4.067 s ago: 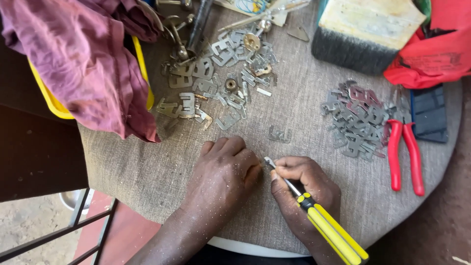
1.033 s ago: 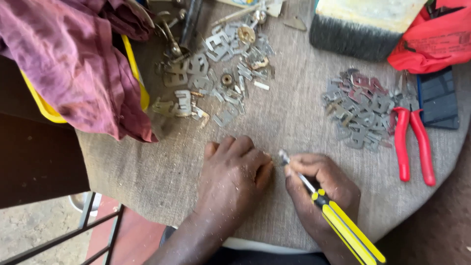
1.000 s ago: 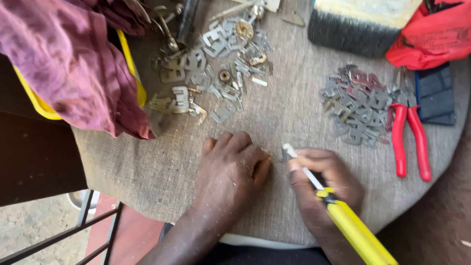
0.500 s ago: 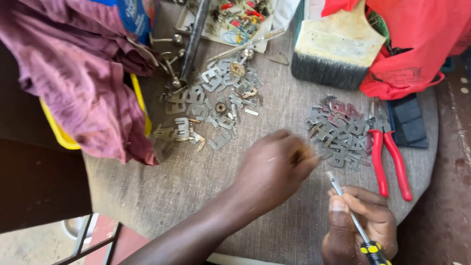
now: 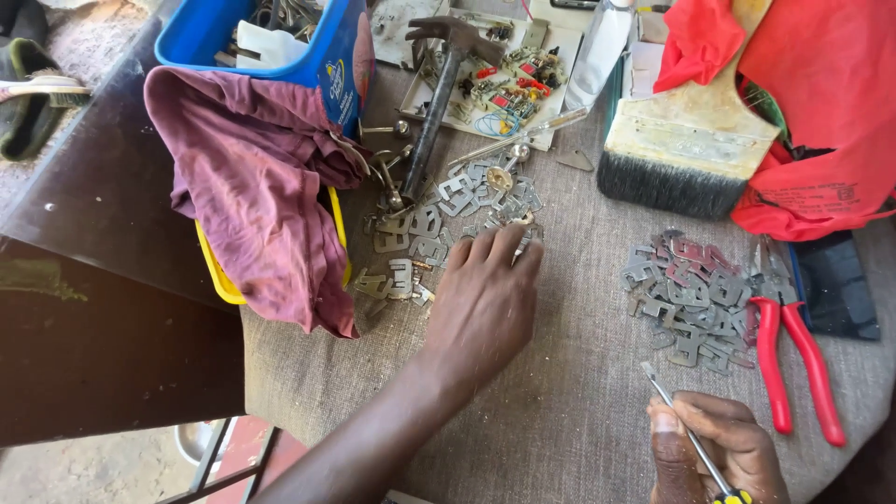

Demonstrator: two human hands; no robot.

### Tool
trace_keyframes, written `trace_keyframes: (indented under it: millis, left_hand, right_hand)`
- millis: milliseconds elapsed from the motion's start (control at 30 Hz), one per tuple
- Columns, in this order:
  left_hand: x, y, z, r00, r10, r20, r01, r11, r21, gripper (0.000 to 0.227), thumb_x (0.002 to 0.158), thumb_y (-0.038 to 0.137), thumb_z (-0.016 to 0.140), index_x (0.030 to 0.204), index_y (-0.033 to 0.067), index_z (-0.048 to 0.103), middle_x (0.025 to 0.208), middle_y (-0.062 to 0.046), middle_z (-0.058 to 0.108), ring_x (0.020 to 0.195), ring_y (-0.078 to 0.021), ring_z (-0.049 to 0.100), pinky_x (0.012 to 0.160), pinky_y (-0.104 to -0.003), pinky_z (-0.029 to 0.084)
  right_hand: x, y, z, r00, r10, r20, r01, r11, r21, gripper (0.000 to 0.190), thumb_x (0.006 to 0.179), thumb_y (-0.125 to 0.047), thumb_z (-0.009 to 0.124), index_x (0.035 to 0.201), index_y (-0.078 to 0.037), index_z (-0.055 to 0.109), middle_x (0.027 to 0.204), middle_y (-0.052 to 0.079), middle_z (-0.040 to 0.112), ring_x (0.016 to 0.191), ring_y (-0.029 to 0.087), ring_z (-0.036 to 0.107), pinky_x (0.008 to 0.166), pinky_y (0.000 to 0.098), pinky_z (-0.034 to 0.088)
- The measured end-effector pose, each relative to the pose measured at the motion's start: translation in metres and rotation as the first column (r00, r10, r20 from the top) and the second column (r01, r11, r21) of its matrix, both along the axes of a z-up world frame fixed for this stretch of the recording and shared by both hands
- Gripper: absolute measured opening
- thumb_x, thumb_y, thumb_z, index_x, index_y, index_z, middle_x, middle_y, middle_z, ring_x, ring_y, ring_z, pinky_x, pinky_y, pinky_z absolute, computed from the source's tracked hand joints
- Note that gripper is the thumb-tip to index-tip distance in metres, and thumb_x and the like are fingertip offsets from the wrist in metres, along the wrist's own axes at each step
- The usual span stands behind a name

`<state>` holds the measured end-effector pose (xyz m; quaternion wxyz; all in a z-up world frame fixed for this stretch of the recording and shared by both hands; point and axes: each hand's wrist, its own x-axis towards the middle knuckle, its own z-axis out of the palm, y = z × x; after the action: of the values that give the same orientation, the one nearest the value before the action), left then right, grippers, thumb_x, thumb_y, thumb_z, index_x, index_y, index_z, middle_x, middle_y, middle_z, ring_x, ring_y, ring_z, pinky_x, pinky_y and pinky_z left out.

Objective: The person uses a yellow-handled screwdriver to file the edges of small metal pieces on a workbench. They repeatedly pick up individual metal parts, hold them with one hand, and scrape the edges with the tool while metal shavings accumulate on the surface.

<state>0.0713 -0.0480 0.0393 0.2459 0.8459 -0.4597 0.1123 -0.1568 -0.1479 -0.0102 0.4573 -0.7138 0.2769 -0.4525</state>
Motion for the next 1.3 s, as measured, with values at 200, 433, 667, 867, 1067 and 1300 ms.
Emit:
trace_keyframes:
  millis: [200, 433, 667, 867, 1067, 1300]
  left_hand:
    - [0.016, 0.008, -0.023, 0.996, -0.085, 0.023, 0.084, 0.996, 0.040, 0.037, 0.105, 0.020, 0.044, 0.136, 0.0069, 0.060, 0.140, -0.015, 0.060, 0.132, -0.0330, 0.054, 0.120, -0.057, 0.033]
    - [0.063, -0.005, -0.018, 0.991, 0.078, -0.107, -0.077, 0.997, 0.013, 0.050, 0.114, 0.019, 0.029, 0.084, 0.0074, 0.067, 0.078, -0.006, 0.061, 0.070, -0.0210, 0.057, 0.078, -0.043, 0.049]
    - [0.086, -0.028, -0.021, 0.973, 0.220, -0.074, -0.193, 0.945, 0.264, 0.037, 0.093, 0.047, 0.079, 0.100, 0.0109, 0.078, 0.111, -0.011, 0.069, 0.110, -0.0365, 0.063, 0.096, -0.053, 0.044]
    - [0.069, 0.000, 0.011, 0.984, 0.176, -0.008, -0.168, 0.951, 0.259, 0.038, 0.100, 0.049, 0.069, 0.096, 0.0117, 0.076, 0.103, -0.010, 0.068, 0.101, -0.0332, 0.063, 0.091, -0.051, 0.044]
    - [0.027, 0.040, 0.030, 0.997, 0.042, 0.061, -0.053, 0.978, 0.202, 0.031, 0.095, 0.044, 0.075, 0.096, 0.0135, 0.069, 0.094, -0.007, 0.064, 0.087, -0.0315, 0.064, 0.082, -0.048, 0.045]
    - [-0.049, 0.053, -0.007, 0.909, -0.022, -0.417, -0.011, 0.997, -0.076, 0.037, 0.108, 0.036, 0.064, 0.079, 0.0113, 0.064, 0.078, -0.003, 0.062, 0.070, -0.0281, 0.061, 0.066, -0.047, 0.048]
  right_hand:
    - [-0.002, -0.002, 0.007, 0.996, 0.068, -0.059, -0.073, 0.995, -0.073, 0.012, 0.100, -0.005, 0.069, 0.109, -0.004, 0.062, 0.111, 0.015, 0.073, 0.089, 0.011, 0.073, 0.075, 0.0162, 0.052]
    - [-0.001, -0.010, 0.001, 0.996, 0.085, -0.019, -0.087, 0.992, -0.094, 0.014, 0.096, 0.000, 0.073, 0.106, -0.002, 0.063, 0.108, 0.015, 0.073, 0.088, 0.013, 0.076, 0.081, 0.0152, 0.060]
    - [0.003, -0.007, 0.009, 0.994, 0.095, -0.058, -0.097, 0.995, -0.039, 0.014, 0.093, 0.001, 0.075, 0.105, -0.002, 0.068, 0.108, 0.014, 0.075, 0.088, 0.013, 0.080, 0.076, 0.0156, 0.063]
    - [0.004, -0.004, 0.011, 0.999, 0.040, -0.027, -0.041, 0.999, -0.010, 0.012, 0.095, 0.000, 0.073, 0.105, -0.001, 0.066, 0.109, 0.015, 0.074, 0.088, 0.014, 0.077, 0.077, 0.0176, 0.061]
    - [0.013, -0.006, 0.000, 0.998, 0.039, 0.041, -0.038, 0.999, -0.035, 0.013, 0.096, -0.001, 0.073, 0.105, 0.000, 0.064, 0.107, 0.019, 0.071, 0.091, 0.018, 0.071, 0.080, 0.0221, 0.058]
    - [0.011, -0.003, 0.011, 0.997, 0.069, 0.018, -0.069, 0.998, 0.012, 0.013, 0.097, -0.003, 0.071, 0.107, -0.001, 0.064, 0.103, 0.018, 0.070, 0.087, 0.018, 0.070, 0.083, 0.0218, 0.053]
